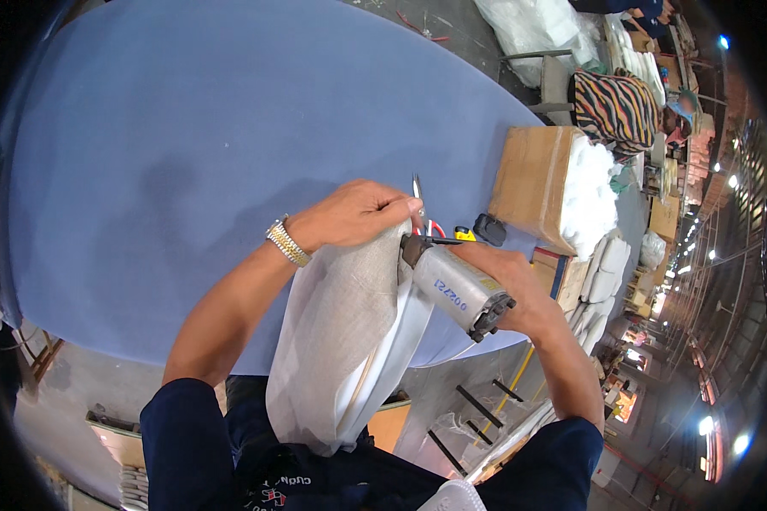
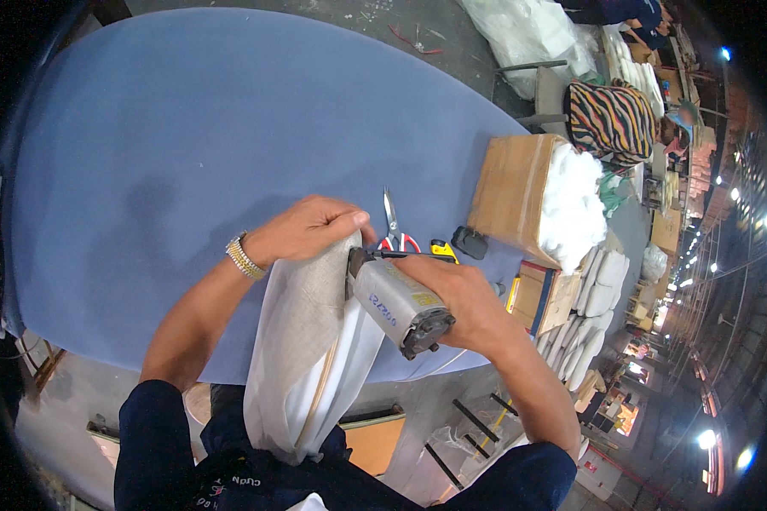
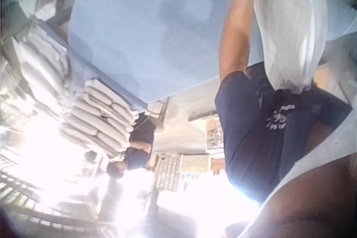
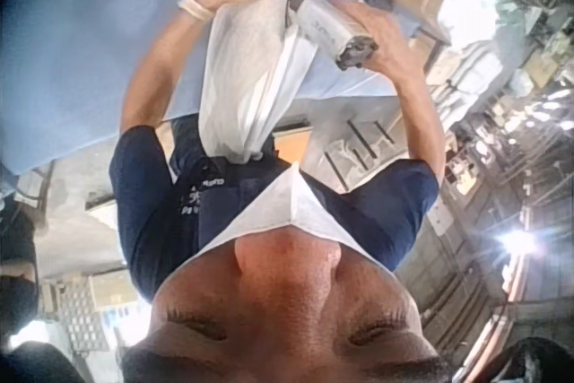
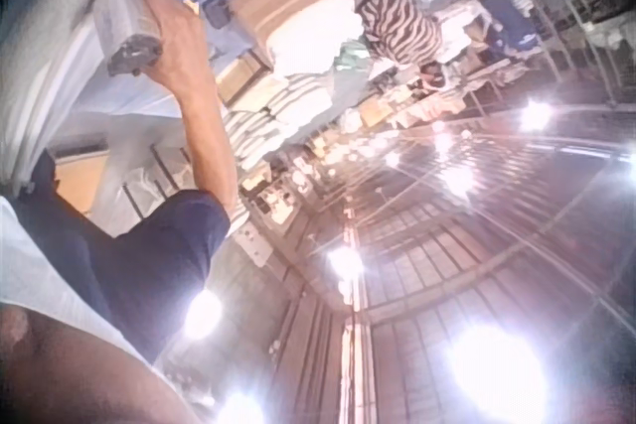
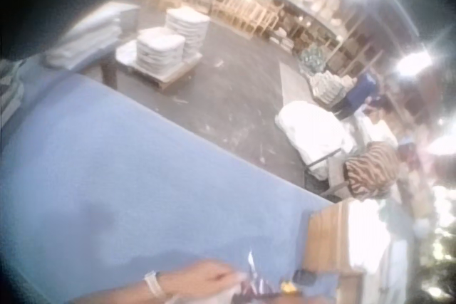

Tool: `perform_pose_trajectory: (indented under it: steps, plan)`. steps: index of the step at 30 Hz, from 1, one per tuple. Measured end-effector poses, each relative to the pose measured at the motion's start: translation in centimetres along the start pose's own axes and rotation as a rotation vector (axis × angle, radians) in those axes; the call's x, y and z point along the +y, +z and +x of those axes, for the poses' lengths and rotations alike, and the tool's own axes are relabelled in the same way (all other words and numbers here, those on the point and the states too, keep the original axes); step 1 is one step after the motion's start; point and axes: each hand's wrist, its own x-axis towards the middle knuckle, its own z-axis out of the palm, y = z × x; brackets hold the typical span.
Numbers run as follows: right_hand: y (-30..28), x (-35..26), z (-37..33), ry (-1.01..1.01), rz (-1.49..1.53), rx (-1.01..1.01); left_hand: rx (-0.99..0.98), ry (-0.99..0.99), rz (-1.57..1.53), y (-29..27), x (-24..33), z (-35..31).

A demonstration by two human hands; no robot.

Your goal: The person assembles a white cushion by inserting a foam insert into a fabric cover, then uses a staple gun to secure the edges. They trim excess fabric with scissors and apply a utility knife to smooth the surface. The finished cushion is placed on a stack of similar items.

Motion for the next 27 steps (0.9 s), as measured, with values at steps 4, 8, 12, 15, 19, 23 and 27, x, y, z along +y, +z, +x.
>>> perform_pose_trajectory:
  steps: [4, 8, 12, 15, 19, 23, 27]
  plan:
    - [-0.3, 0.0, 0.1, -0.084, -0.040, 0.047, 0.072, -0.077, 0.192, 0.6, -0.2, 1.1]
    - [-0.6, -1.0, 0.2, -0.025, 0.084, 0.096, 0.143, -0.071, 0.182, 1.5, 0.0, 1.8]
    - [0.6, 0.8, -0.8, -0.110, 0.071, 0.084, 0.114, -0.129, 0.159, 1.8, 0.4, 2.2]
    - [1.1, 1.5, -1.1, -0.132, 0.115, 0.108, 0.101, -0.167, 0.207, 1.7, 0.6, 2.2]
    - [1.9, 2.1, -1.4, -0.144, 0.154, 0.136, 0.079, -0.197, 0.228, 1.5, 1.2, 2.2]
    - [2.1, 2.2, -1.7, -0.159, 0.157, 0.163, 0.003, -0.236, 0.268, 1.3, 1.6, 2.7]
    - [1.8, 2.0, -1.6, -0.119, 0.158, 0.141, -0.024, -0.289, 0.287, 1.2, 2.0, 3.0]
